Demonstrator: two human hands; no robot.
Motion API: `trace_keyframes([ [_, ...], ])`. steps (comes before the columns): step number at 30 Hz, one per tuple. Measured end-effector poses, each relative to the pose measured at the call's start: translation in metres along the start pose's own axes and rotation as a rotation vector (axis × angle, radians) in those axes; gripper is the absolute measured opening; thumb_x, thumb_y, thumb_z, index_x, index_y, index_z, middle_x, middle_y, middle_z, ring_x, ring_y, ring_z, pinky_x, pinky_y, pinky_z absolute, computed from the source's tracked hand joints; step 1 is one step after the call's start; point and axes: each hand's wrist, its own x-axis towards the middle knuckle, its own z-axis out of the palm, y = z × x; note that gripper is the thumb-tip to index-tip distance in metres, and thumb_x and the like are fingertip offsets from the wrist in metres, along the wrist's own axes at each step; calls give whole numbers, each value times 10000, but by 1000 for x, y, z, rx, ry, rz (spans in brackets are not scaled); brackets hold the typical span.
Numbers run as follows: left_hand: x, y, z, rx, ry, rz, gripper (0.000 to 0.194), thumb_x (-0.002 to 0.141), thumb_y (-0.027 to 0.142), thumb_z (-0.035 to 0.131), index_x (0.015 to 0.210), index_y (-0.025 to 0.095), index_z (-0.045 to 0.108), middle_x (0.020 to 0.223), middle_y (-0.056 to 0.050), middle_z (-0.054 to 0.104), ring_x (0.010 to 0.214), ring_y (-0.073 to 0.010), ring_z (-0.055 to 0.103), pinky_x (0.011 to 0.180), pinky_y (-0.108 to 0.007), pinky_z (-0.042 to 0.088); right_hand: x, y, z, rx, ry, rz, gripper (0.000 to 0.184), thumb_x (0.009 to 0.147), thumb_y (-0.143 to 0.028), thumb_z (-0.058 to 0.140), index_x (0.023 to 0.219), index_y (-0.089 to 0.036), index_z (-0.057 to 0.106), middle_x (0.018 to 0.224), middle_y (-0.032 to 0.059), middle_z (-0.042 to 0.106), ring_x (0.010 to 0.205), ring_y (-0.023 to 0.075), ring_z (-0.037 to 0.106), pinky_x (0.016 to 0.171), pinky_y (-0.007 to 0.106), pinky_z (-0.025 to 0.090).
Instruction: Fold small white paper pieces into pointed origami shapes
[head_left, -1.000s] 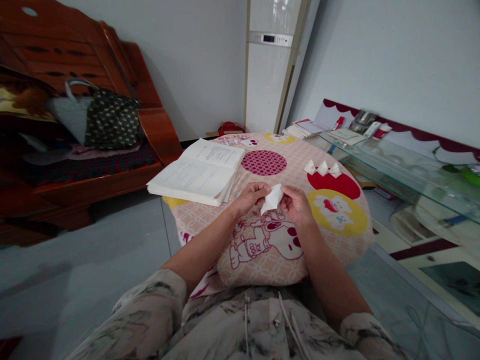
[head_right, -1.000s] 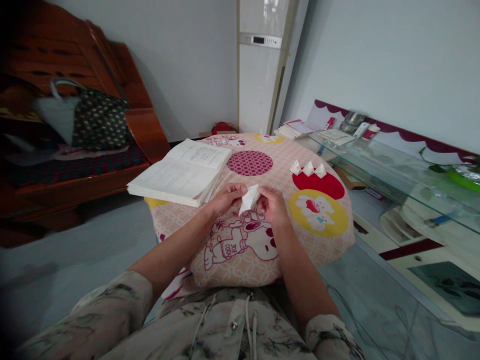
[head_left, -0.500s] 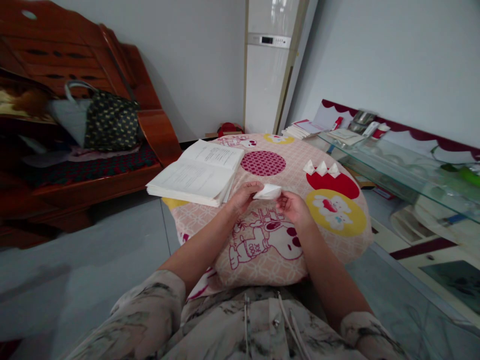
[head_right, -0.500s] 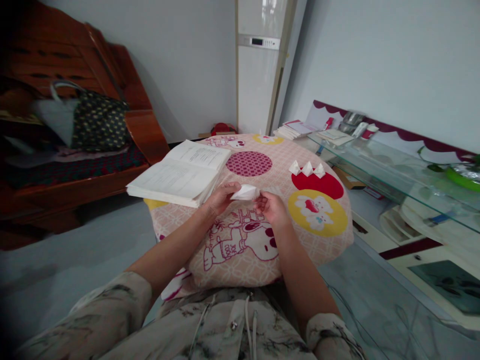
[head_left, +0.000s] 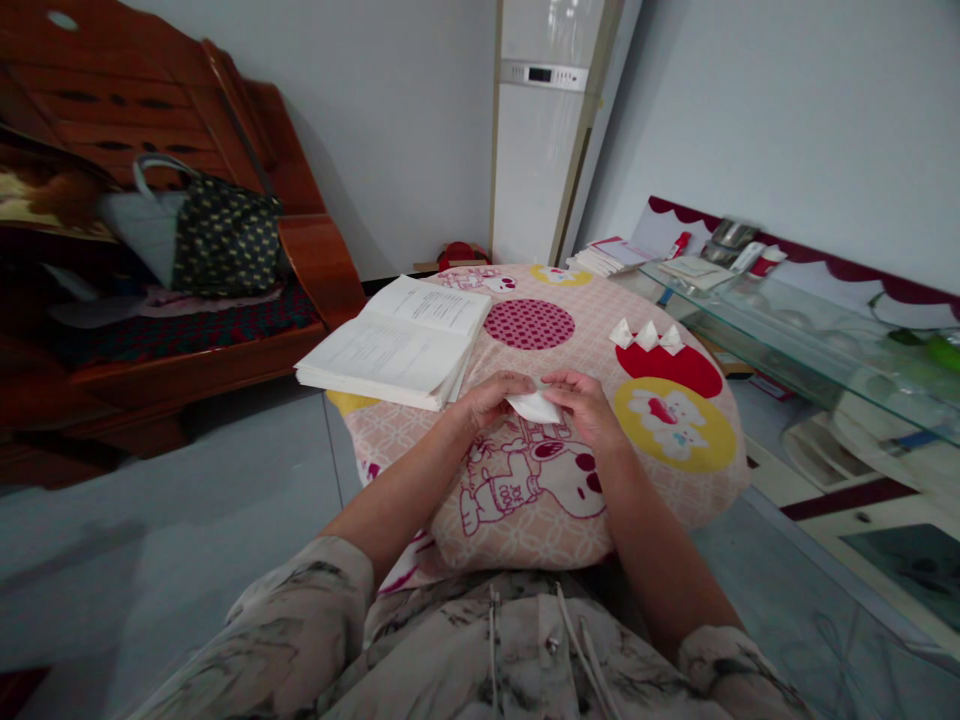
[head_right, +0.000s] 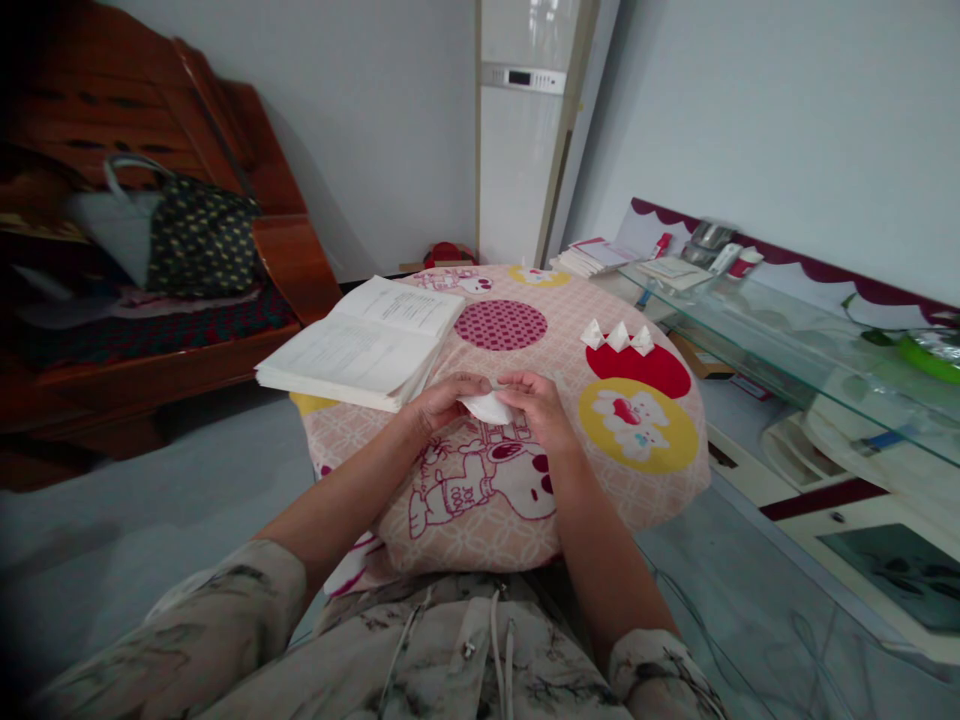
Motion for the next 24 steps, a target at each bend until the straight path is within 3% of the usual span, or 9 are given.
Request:
trace_keyframes([
  [5,1,5,1,-143,41,65,387,760,496,789,755,128,668,683,-35,641,588,-125,579,474,-217,426,4,-2,-9,180,82,-64,238,548,-228,827,765,-232,728,692,-36,685,623,121,602,593,247,478],
  [9,-1,8,3,-86,-17,192,388,636,403,904,788,131,673,784,-23,668,721,-121,617,594,-206,490,7,-2,-13,201,160,-119,218,573,-218,798,776,-236,720,698,-34,677,632,125,598,613,261,483],
  [12,-2,8,4,33,5,256,375,592,342,923,744,123,659,672,30,598,579,-49,503,525,-160,387,5,-1,-12,133,131,-110,213,564,-213,802,765,-225,733,707,-19,689,636,133,599,610,269,479],
  [16,-6,7,7,95,-15,282,399,682,441,864,765,140,616,553,65,506,451,-34,398,427,-168,257,1,-3,-8,17,41,-96,173,615,-297,819,740,-208,740,706,1,698,618,137,589,578,266,469],
  [20,-11,6,14,144,-98,230,437,734,508,821,869,146,618,577,40,567,471,-69,498,454,-179,354,-1,-3,-3,17,-7,-51,303,659,-468,828,643,-208,674,565,-15,596,496,114,480,462,249,382],
  [24,-11,5,19,156,-102,217,442,720,485,838,900,143,623,644,24,610,521,-76,541,509,-196,423,0,0,-1,29,-4,-25,376,640,-546,834,634,-228,634,548,-15,575,483,124,471,448,260,380],
])
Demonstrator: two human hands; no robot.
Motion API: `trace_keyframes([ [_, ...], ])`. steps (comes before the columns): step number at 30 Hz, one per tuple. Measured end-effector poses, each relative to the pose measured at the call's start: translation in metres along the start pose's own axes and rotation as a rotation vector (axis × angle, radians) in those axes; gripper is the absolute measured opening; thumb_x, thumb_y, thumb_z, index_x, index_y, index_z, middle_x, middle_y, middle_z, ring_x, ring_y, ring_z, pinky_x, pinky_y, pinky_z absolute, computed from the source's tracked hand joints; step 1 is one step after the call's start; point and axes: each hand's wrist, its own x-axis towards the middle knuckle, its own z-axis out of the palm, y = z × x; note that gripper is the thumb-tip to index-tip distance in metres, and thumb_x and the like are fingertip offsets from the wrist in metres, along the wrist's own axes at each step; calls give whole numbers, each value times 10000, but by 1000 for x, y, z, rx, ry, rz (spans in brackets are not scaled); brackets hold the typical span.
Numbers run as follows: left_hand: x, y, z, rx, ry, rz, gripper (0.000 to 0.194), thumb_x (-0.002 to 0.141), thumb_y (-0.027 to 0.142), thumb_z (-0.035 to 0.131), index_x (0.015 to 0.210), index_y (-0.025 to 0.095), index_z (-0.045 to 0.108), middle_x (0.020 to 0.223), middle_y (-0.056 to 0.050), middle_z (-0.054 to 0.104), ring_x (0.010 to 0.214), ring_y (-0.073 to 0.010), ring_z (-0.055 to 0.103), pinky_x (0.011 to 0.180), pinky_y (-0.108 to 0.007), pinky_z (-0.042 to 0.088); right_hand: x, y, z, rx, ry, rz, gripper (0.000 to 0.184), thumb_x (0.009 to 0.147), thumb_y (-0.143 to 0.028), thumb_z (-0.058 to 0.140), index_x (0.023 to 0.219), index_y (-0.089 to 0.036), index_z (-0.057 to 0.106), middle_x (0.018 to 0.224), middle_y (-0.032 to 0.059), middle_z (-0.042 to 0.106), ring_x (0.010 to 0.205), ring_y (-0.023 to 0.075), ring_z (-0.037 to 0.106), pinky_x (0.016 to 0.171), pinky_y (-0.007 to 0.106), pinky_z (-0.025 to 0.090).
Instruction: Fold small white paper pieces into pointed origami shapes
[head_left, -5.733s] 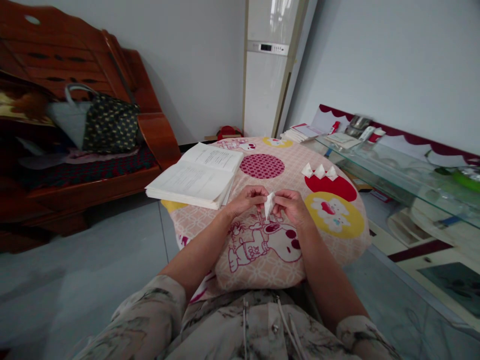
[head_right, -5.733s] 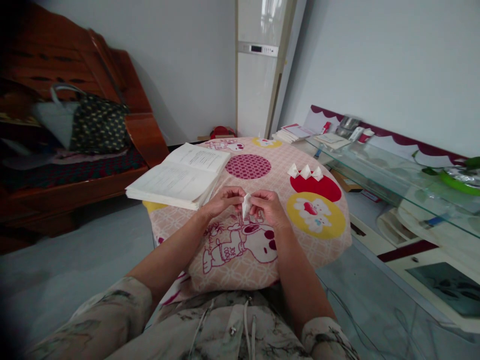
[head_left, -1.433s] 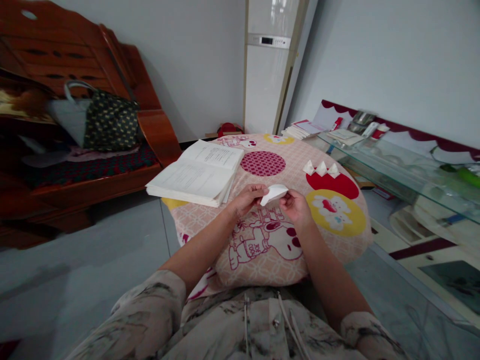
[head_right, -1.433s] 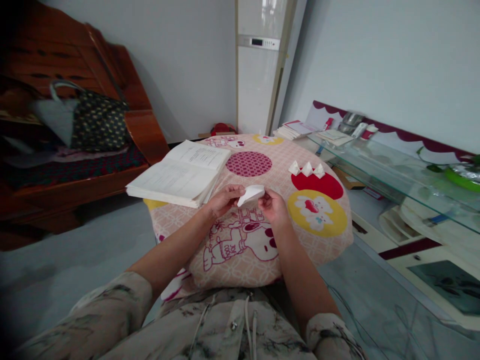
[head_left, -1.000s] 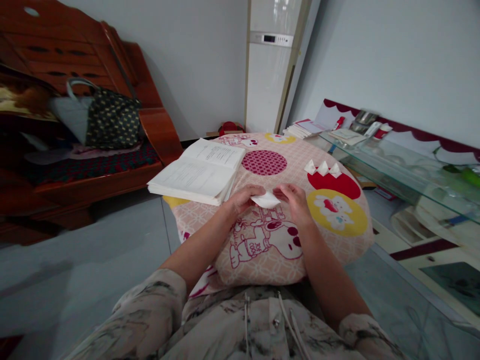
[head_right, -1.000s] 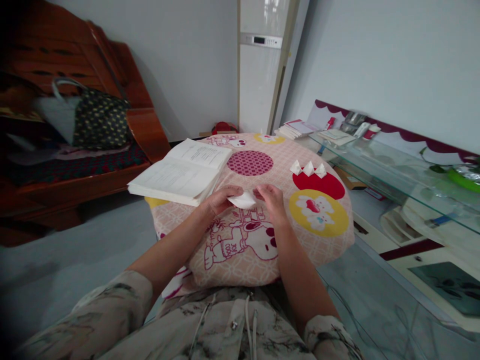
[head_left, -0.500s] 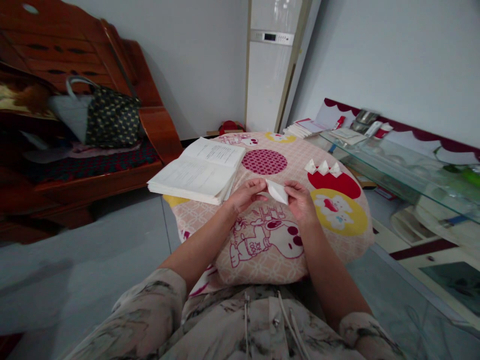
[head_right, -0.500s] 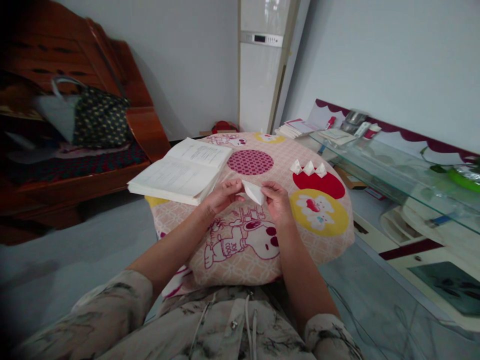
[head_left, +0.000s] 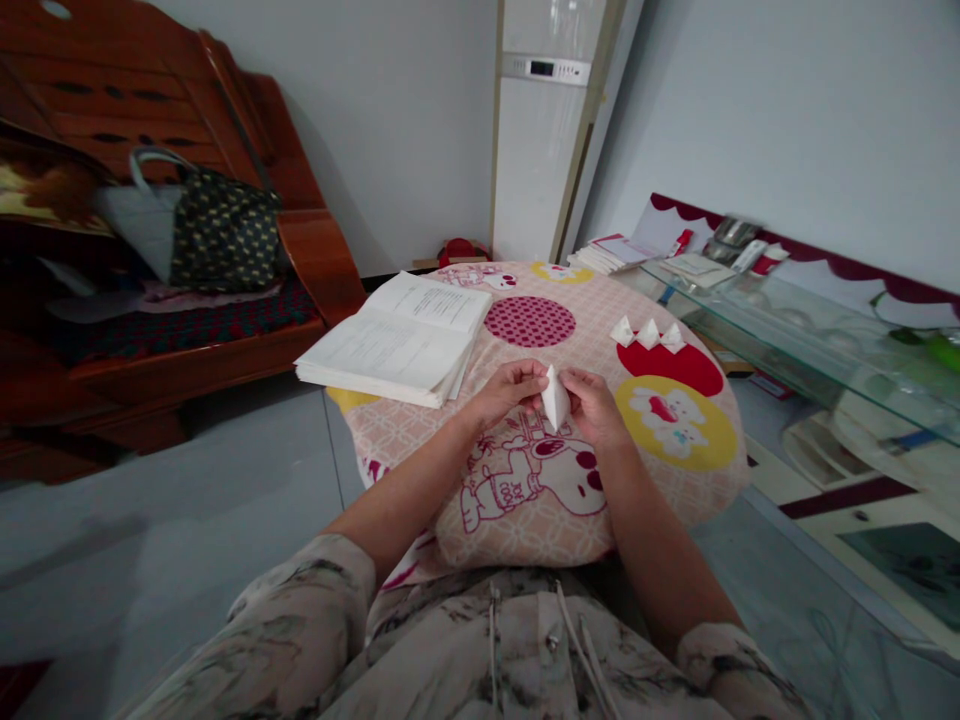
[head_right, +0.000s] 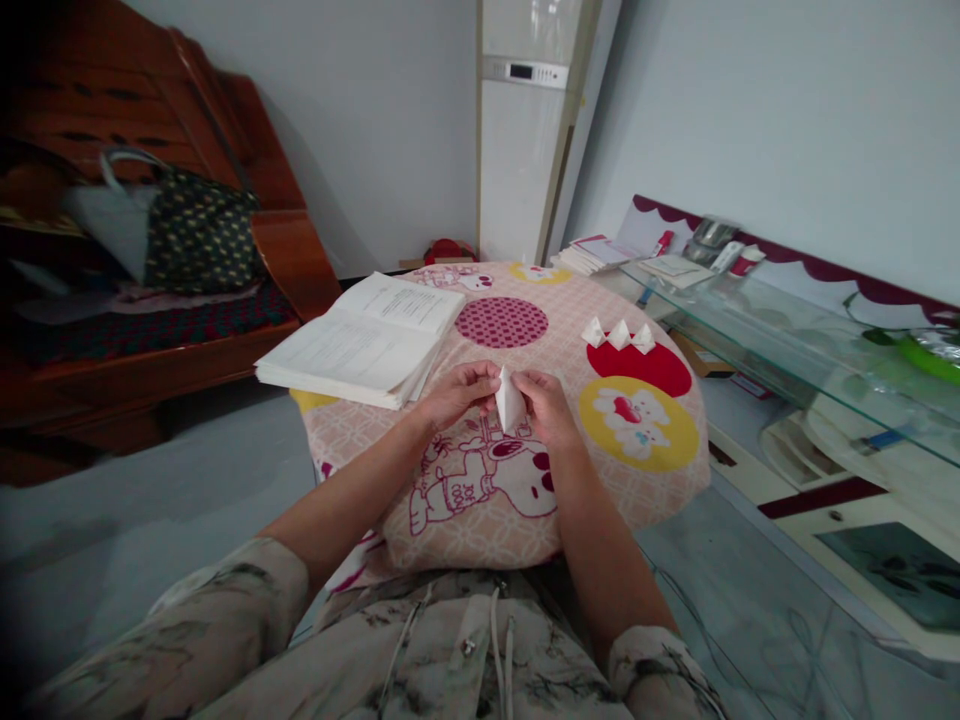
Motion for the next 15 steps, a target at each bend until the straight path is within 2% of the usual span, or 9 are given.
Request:
trace_keyframes([
  [5,3,-1,2,6,5,52,458,634,408,897,859,141,600,697,25,621,568,-66,540,521,-186,399,1,2,0,34,42,-35,391,612,-513,851,580,-230,582,534,-29,543,478,106,421,450,249,347],
  [12,5,-4,3,48,47,94,466,616,337,896,899,142,580,731,27,618,585,-62,528,529,-186,375,-1,-2,2,-5,25,-62,293,616,-448,825,625,-223,638,554,-26,552,496,111,430,475,253,350],
  [15,5,-5,3,79,56,105,436,654,352,866,903,148,572,721,28,610,575,-65,525,518,-187,367,-1,-1,2,-17,25,-79,267,641,-421,802,631,-213,634,566,-26,556,505,109,441,485,251,351],
])
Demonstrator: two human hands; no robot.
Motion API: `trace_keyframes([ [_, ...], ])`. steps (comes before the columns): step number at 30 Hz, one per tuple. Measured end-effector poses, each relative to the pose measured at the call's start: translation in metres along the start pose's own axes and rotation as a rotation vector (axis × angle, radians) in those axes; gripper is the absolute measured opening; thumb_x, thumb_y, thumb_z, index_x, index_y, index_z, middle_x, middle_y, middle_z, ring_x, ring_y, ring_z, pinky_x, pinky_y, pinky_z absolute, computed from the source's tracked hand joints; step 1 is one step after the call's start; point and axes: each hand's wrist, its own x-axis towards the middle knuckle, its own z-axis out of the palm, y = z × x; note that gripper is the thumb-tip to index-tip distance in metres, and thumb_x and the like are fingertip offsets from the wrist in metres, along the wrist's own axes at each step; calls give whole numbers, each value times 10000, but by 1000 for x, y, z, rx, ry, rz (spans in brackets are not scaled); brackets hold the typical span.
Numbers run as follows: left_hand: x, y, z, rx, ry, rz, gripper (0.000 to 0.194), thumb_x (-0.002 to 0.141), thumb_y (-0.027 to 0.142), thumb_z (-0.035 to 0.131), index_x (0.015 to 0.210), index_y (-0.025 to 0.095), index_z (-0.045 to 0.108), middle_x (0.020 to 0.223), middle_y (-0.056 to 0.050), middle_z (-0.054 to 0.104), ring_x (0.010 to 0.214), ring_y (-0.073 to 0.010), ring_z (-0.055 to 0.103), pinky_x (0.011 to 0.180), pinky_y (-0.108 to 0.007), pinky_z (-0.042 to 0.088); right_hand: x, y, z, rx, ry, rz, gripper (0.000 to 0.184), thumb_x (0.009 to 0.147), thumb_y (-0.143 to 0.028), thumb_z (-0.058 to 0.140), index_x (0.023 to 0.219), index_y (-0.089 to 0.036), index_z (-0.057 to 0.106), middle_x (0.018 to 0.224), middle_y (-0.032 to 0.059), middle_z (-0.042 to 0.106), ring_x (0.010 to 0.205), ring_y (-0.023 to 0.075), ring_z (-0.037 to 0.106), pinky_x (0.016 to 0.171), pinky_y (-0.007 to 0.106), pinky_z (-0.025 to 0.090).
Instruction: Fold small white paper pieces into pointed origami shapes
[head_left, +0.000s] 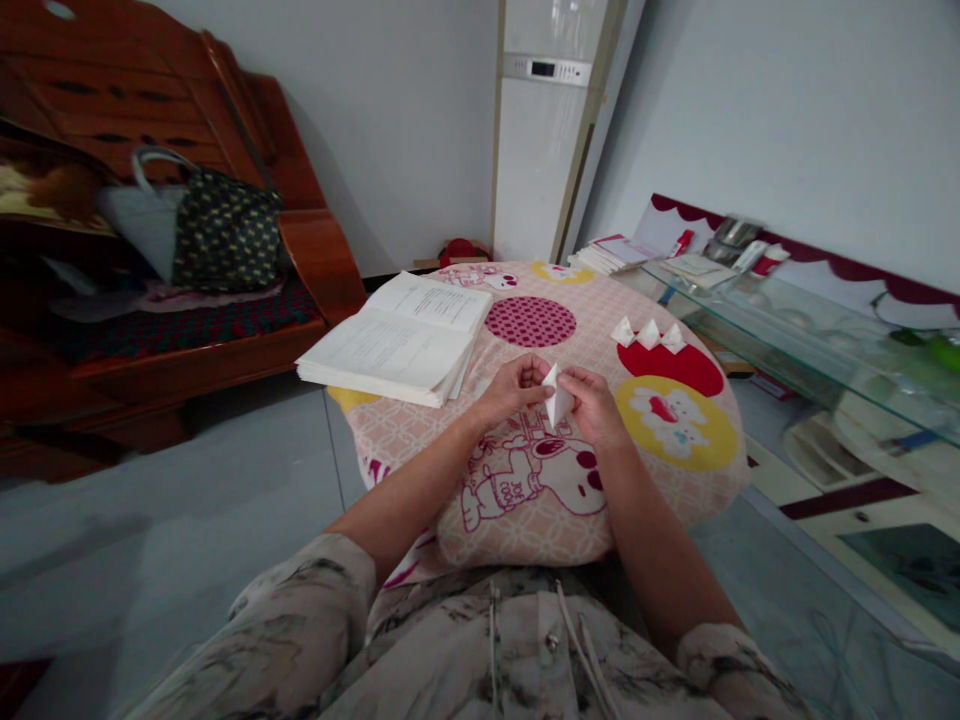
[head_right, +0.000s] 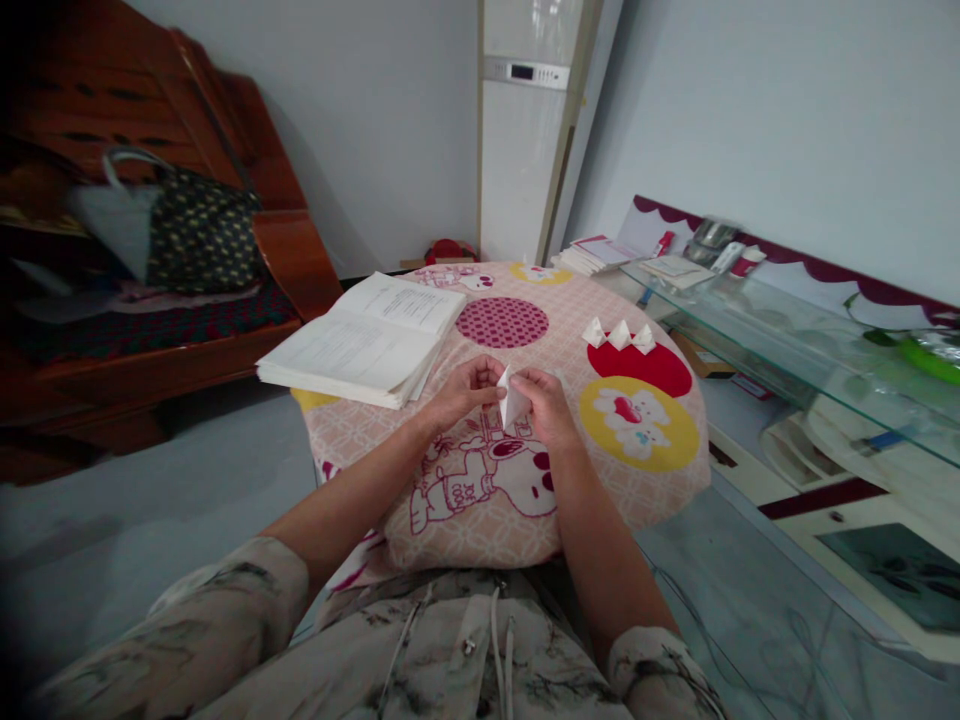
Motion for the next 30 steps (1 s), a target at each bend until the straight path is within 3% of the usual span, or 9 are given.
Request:
trace_keyframes([
  [4,-1,-1,0,41,9,40,377,733,373,806,938,160,574,710,33,605,555,-70,520,516,-197,377,0,1,0,-24,20,-19,265,667,-428,779,633,-214,625,567,-26,532,510,111,424,471,249,334],
  [12,-1,-4,1,117,39,95,369,755,399,802,915,161,570,677,35,598,537,-79,534,527,-211,414,1,3,1,-41,19,-68,324,705,-445,785,598,-212,588,571,-30,493,524,105,414,460,230,343],
  [21,0,-6,0,180,50,133,312,837,432,706,918,151,597,642,20,610,506,-98,561,519,-227,444,1,2,0,-84,24,-65,305,710,-467,800,646,-208,651,572,-25,565,505,101,469,467,230,371],
  [26,-1,-7,1,241,53,171,260,856,390,676,879,141,604,625,22,591,518,-94,556,511,-213,434,0,-1,3,-156,13,-80,315,674,-460,819,633,-201,644,566,-20,587,504,104,481,469,235,380],
  [30,-2,-9,3,266,105,182,222,833,311,676,955,160,568,635,44,595,516,-89,566,510,-199,430,2,2,2,-195,39,-101,284,681,-433,804,639,-207,636,541,-26,572,488,108,474,438,232,348],
])
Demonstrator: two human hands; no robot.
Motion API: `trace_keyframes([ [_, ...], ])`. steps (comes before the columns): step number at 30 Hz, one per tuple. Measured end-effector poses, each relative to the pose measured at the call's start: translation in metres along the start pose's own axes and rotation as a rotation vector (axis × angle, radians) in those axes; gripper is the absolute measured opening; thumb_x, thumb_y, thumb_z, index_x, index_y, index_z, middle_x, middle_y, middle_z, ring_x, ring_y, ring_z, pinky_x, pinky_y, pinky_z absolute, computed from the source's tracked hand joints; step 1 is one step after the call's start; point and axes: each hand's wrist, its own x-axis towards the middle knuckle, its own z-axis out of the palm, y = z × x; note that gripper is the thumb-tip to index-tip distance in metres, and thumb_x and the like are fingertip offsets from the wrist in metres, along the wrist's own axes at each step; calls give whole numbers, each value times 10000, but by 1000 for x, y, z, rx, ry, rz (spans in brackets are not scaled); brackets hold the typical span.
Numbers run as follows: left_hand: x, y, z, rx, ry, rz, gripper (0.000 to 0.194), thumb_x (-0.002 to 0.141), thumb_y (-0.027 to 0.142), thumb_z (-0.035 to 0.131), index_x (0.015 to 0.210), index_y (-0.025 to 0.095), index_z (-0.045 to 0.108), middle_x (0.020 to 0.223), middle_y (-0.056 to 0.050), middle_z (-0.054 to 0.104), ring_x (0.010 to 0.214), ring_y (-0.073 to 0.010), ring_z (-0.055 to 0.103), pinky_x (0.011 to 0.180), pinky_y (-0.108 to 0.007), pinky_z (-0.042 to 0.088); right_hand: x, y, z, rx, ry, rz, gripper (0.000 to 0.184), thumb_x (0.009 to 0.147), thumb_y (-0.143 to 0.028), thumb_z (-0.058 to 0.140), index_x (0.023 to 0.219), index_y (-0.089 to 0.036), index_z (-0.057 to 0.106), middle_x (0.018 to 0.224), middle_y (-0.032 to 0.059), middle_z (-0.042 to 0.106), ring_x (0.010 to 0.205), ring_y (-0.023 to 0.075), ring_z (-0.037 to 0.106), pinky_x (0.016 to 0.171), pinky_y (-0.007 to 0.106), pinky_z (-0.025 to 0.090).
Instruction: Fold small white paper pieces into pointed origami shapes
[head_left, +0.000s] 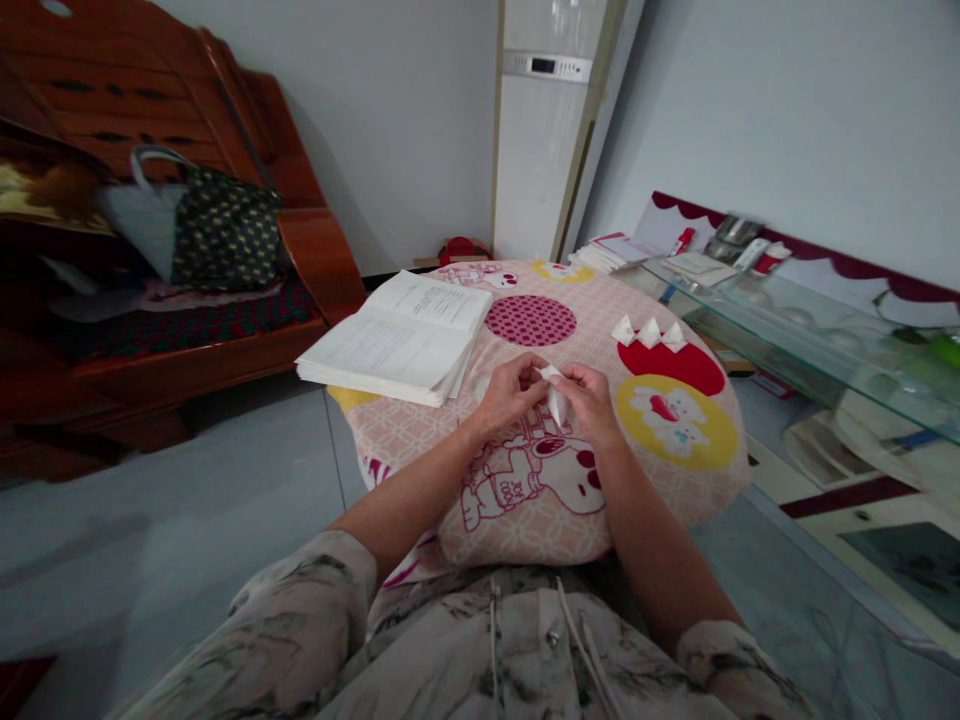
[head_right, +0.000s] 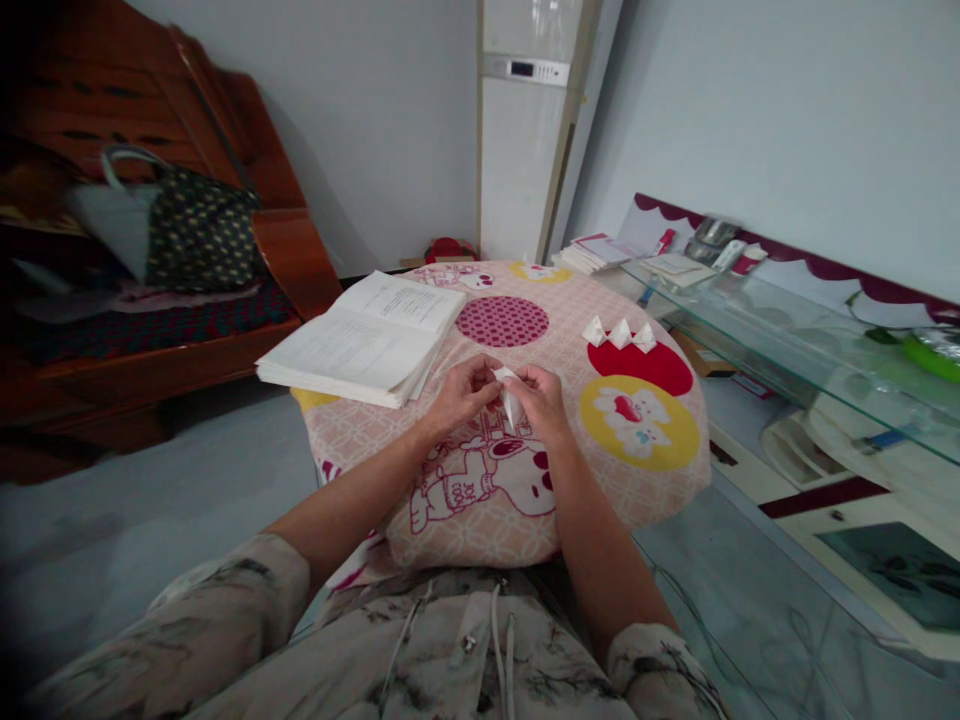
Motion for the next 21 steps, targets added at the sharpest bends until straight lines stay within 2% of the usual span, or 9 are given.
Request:
trace_keyframes([
  [4,-2,1,1,9,45,-12,179,819,262,658,905,172,529,652,33,617,545,-102,598,530,-206,447,1,6,-2,-55,8,-36,243,723,-393,766,643,-208,630,537,-29,560,479,106,461,432,231,327],
  [10,-3,3,1,85,38,-24,116,831,252,618,811,160,552,639,9,621,557,-108,594,543,-215,436,0,4,-3,-168,-8,-75,230,763,-388,708,660,-203,617,545,-33,537,494,111,446,452,240,319],
  [17,-4,4,0,191,46,-10,70,814,228,579,796,163,557,633,9,617,554,-112,570,543,-219,408,-1,-2,-1,-474,97,-254,162,728,-295,617,614,-200,555,562,-38,494,568,125,423,526,258,329],
  [21,-4,4,0,210,46,1,70,805,228,582,791,168,548,635,17,603,567,-106,555,552,-213,402,0,-2,-1,-541,87,-302,162,748,-309,595,635,-198,561,578,-30,519,587,137,453,563,269,347],
])
